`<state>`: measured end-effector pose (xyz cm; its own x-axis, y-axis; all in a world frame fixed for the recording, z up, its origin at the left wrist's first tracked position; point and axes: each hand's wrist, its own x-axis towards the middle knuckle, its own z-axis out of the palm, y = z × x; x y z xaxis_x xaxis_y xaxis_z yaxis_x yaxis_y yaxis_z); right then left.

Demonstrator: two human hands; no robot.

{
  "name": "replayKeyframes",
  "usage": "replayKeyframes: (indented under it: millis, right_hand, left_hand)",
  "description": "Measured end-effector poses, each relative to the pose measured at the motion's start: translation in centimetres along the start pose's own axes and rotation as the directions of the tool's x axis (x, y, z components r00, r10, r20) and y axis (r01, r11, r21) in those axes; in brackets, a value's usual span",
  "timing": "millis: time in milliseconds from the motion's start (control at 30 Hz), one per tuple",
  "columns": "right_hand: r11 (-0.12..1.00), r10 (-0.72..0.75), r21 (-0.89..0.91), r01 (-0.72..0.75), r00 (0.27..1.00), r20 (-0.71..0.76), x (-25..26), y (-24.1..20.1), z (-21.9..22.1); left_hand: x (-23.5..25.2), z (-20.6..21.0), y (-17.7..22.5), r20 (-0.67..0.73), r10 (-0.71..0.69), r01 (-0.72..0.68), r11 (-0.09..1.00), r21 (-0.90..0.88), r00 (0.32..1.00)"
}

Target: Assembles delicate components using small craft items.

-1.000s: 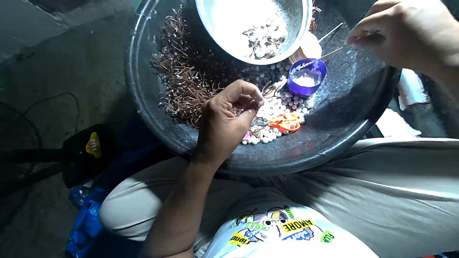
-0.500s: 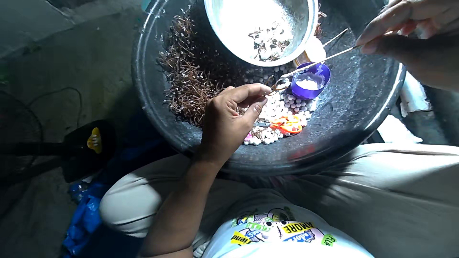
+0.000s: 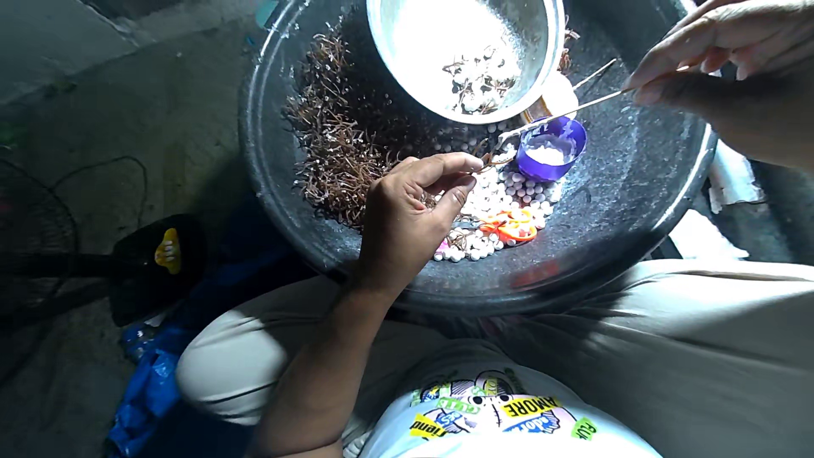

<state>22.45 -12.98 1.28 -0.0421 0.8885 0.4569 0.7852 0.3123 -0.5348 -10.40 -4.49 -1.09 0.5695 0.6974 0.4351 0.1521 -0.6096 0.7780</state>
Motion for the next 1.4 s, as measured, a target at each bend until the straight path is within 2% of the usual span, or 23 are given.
replayKeyframes:
  millis: [300,733,1167,1400]
  right_hand:
    - [0.996,-0.038,0.073,0.04,0.999,-0.033,0.0,0.7,-0.1]
    - [1.0,-0.021,-0.016,0.021,1.0,0.0,-0.2,-0.3,0.0]
    - [1.0,-0.019,-0.01,0.019,0.999,-0.029,-0.4,1.5,-0.9]
    - [1.0,0.015,-0.022,-0.016,0.999,-0.051,-0.2,0.9,-1.0]
  left_hand:
    - [0.0,0.0,-0.1,-0.007,0.014,-0.014,1.0,0.008,1.0]
    - [0.1,-0.1,-0.1,-0.011,0.01,-0.01,1.0,0.004,1.0]
    - [0.1,-0.1,-0.1,-0.029,0.024,-0.024,1.0,0.003,0.999]
    - [0.4,-0.3,0.4,0.023,-0.045,0.049,0.981,-0.187,0.999]
